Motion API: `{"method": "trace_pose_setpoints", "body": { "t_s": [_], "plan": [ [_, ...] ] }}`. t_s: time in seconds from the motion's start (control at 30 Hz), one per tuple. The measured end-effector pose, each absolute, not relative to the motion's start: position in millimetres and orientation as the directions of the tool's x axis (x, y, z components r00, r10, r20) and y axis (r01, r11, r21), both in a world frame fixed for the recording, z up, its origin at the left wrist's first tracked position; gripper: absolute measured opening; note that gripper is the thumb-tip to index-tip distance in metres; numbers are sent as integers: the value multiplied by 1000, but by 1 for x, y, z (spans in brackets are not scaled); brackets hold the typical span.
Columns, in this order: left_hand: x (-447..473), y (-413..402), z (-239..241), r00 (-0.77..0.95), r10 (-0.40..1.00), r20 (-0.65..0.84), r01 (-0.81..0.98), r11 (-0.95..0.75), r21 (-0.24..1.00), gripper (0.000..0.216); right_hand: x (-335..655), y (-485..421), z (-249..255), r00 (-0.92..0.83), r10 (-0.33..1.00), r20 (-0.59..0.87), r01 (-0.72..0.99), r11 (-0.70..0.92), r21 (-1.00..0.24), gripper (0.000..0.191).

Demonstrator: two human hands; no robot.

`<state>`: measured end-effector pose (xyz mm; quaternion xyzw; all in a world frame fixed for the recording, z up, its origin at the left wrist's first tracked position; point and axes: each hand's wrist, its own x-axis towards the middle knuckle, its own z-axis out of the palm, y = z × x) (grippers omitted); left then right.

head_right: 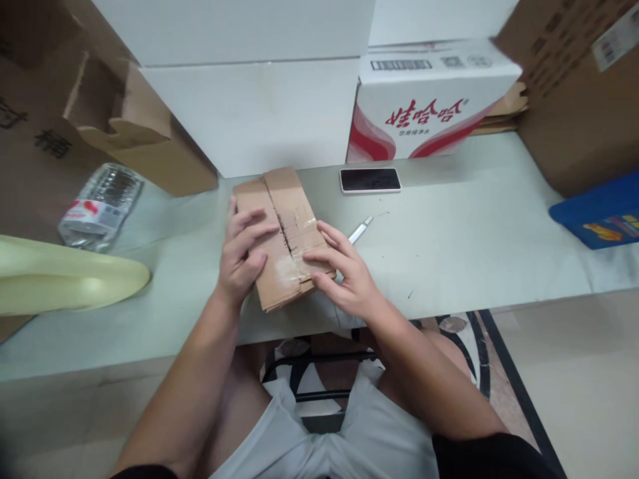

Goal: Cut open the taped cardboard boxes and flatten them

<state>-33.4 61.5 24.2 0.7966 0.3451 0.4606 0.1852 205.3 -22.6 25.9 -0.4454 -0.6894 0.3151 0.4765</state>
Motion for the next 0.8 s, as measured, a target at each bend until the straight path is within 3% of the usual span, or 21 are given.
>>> {"method": "trace_pose_setpoints", "body": {
  "t_s": [0.17,0.23,0.3,0.37,0.47,0.6,0.63,0.7,0.8],
  "plan": [
    [-33,64,16,308,721,620,403,-689,602,48,215,-15,22,-34,925,378,334,367,-868,43],
    [-33,64,15,294,718,631,394,-693,604,48,223,-7,18,76,940,333,454,264,-851,40],
    [-33,63,15,285,709,645,367,-702,610,45,231,1,15,128,970,208,655,75,-752,37],
    [-32,62,15,279,712,644,356,-700,619,44,236,6,15,119,993,6,817,-95,-569,42],
    [-30,61,15,259,742,618,390,-666,636,48,236,9,20,153,959,-238,903,-233,-361,42],
    [-28,61,14,249,753,609,400,-653,643,51,234,8,23,236,929,-284,912,-313,-267,27],
    [-28,61,14,250,748,615,390,-659,643,50,235,8,23,244,936,-253,899,-316,-303,24],
    [-28,61,13,246,736,631,368,-673,641,48,240,9,23,251,957,-145,810,-290,-509,28],
    [-26,61,12,238,721,651,359,-688,630,47,249,7,31,250,967,45,411,-64,-909,33]
  ]
}}
